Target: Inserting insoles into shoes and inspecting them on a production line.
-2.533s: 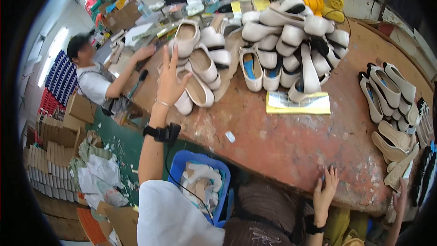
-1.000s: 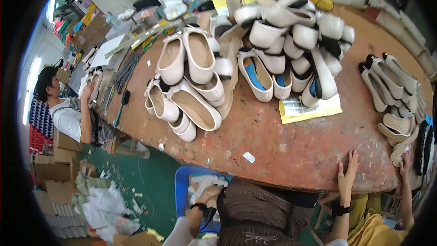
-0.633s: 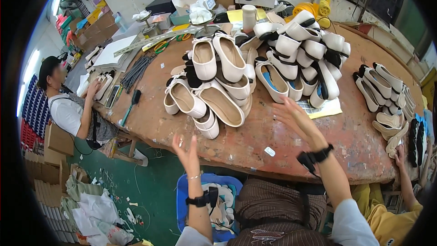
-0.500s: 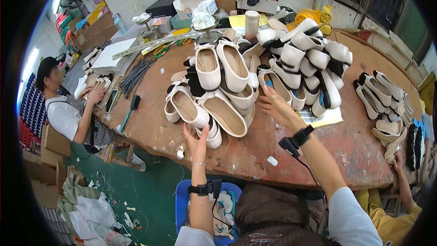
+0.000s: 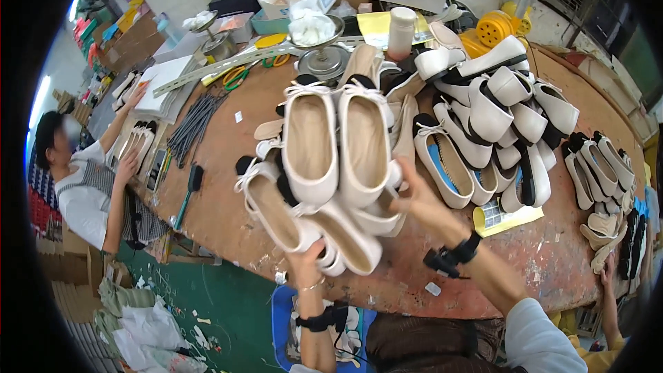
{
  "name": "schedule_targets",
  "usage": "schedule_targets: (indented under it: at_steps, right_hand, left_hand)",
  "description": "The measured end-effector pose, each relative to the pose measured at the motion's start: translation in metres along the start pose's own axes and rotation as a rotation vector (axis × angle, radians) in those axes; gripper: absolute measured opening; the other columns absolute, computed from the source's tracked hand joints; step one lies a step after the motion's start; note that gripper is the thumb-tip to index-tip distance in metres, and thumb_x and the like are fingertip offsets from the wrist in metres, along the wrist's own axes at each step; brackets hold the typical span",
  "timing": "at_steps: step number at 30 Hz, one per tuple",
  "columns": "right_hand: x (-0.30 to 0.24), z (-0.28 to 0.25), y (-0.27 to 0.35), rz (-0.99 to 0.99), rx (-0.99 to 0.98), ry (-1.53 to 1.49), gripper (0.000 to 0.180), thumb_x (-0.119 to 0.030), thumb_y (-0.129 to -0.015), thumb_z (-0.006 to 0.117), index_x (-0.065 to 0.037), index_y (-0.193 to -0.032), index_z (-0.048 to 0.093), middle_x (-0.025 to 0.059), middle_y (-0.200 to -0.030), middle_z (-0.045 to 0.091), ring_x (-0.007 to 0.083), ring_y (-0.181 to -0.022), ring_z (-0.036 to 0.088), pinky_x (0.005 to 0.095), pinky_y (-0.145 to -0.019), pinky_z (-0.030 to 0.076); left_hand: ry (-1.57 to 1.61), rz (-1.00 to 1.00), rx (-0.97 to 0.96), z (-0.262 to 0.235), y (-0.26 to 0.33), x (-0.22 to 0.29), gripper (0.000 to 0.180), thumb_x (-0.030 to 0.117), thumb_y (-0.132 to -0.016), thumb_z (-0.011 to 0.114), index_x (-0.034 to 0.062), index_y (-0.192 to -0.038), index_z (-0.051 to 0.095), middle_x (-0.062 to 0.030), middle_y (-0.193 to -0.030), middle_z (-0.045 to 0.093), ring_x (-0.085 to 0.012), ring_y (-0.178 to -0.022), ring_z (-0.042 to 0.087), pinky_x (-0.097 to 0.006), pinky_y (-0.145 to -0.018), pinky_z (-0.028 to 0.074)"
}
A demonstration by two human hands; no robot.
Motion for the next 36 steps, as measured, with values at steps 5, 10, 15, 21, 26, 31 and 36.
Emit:
schedule_targets:
  at_steps: [5, 10, 15, 21, 26, 31, 36]
  right_hand:
    - [-0.043, 0.067, -0.011, -0.345, -0.017, 0.164, 0.092, -0.01, -0.068, 0.066, -0.005, -0.151, 0.028, 0.0285, -0.136, 0.042, 0.0404, -0.127, 0.042, 0.0427, -0.109, 0.035]
    - [-0.045, 0.137, -0.083, -0.428, -0.118, 0.064, 0.098, -0.019, -0.078, 0.069, 0.002, -0.155, 0.012, 0.0332, -0.148, 0.034, 0.0406, -0.139, 0.035, 0.0414, -0.116, 0.029]
    - [-0.047, 0.187, -0.118, -0.349, -0.325, 0.124, 0.074, -0.033, -0.091, 0.065, 0.005, -0.146, 0.034, 0.0314, -0.139, 0.049, 0.0437, -0.127, 0.05, 0.0434, -0.11, 0.038]
    - [-0.031, 0.041, -0.107, -0.468, 0.452, 0.09, 0.059, -0.014, -0.084, 0.071, 0.005, -0.136, 0.047, 0.0194, -0.118, 0.063, 0.0308, -0.116, 0.058, 0.0395, -0.103, 0.043]
    - [-0.019, -0.045, -0.161, -0.315, 0.758, 0.497, 0.078, -0.04, -0.072, 0.083, 0.011, -0.122, 0.052, 0.0303, -0.121, 0.059, 0.0443, -0.127, 0.047, 0.0438, -0.108, 0.038]
    - [-0.03, -0.029, -0.202, -0.235, 0.549, 0.984, 0.087, -0.057, -0.068, 0.081, 0.01, -0.117, 0.055, 0.0306, -0.119, 0.061, 0.0475, -0.127, 0.046, 0.0463, -0.106, 0.039]
    - [-0.018, -0.052, -0.221, -0.073, 0.152, 0.614, 0.09, -0.058, -0.062, 0.083, 0.005, -0.122, 0.063, 0.027, -0.118, 0.066, 0.0386, -0.114, 0.062, 0.0428, -0.096, 0.049]
  left_hand:
    - [-0.115, 0.187, 0.071, -0.042, -0.027, 0.077, 0.055, 0.0, -0.073, 0.065, -0.0074, -0.126, 0.054, -0.0095, -0.11, 0.063, -0.0156, -0.092, 0.062, -0.031, -0.08, 0.053]
    - [-0.399, 0.352, 0.182, -0.157, -0.179, 0.146, 0.065, 0.01, -0.072, 0.071, -0.0033, -0.132, 0.05, -0.0071, -0.109, 0.063, -0.0147, -0.084, 0.061, -0.026, -0.068, 0.047]
    - [-0.832, 0.496, -0.1, -0.189, -0.272, 0.211, 0.059, 0.002, -0.089, 0.058, -0.0024, -0.145, 0.041, -0.0123, -0.125, 0.061, -0.016, -0.093, 0.062, -0.026, -0.078, 0.049]
    - [-0.868, 0.634, 0.222, -0.14, -0.235, 0.195, 0.056, 0.021, -0.103, 0.05, -0.002, -0.151, 0.033, -0.0215, -0.148, 0.044, -0.0285, -0.132, 0.047, -0.033, -0.108, 0.035]
    - [-0.673, 0.935, -0.123, 0.088, -0.102, 0.162, 0.055, 0.017, -0.085, 0.07, -0.0007, -0.135, 0.052, -0.0274, -0.147, 0.041, -0.0443, -0.138, 0.037, -0.051, -0.116, 0.026]
    - [-1.518, 1.053, -0.41, 0.148, -0.094, 0.099, 0.066, 0.013, -0.066, 0.08, 0.0142, -0.129, 0.061, -0.0217, -0.156, 0.027, -0.0473, -0.14, 0.031, -0.053, -0.11, 0.035]
    - [-1.526, 0.884, -0.396, 0.14, -0.113, 0.076, 0.059, 0.008, -0.06, 0.083, 0.0167, -0.116, 0.066, -0.0159, -0.16, 0.019, -0.0445, -0.131, 0.045, -0.046, -0.096, 0.049]
Point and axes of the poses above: each hand's wrist, its own y-axis away from the middle knuckle, its own z-axis out of the palm, x = y × z, the point moved 6 cm from there along -y, towards the middle knuckle
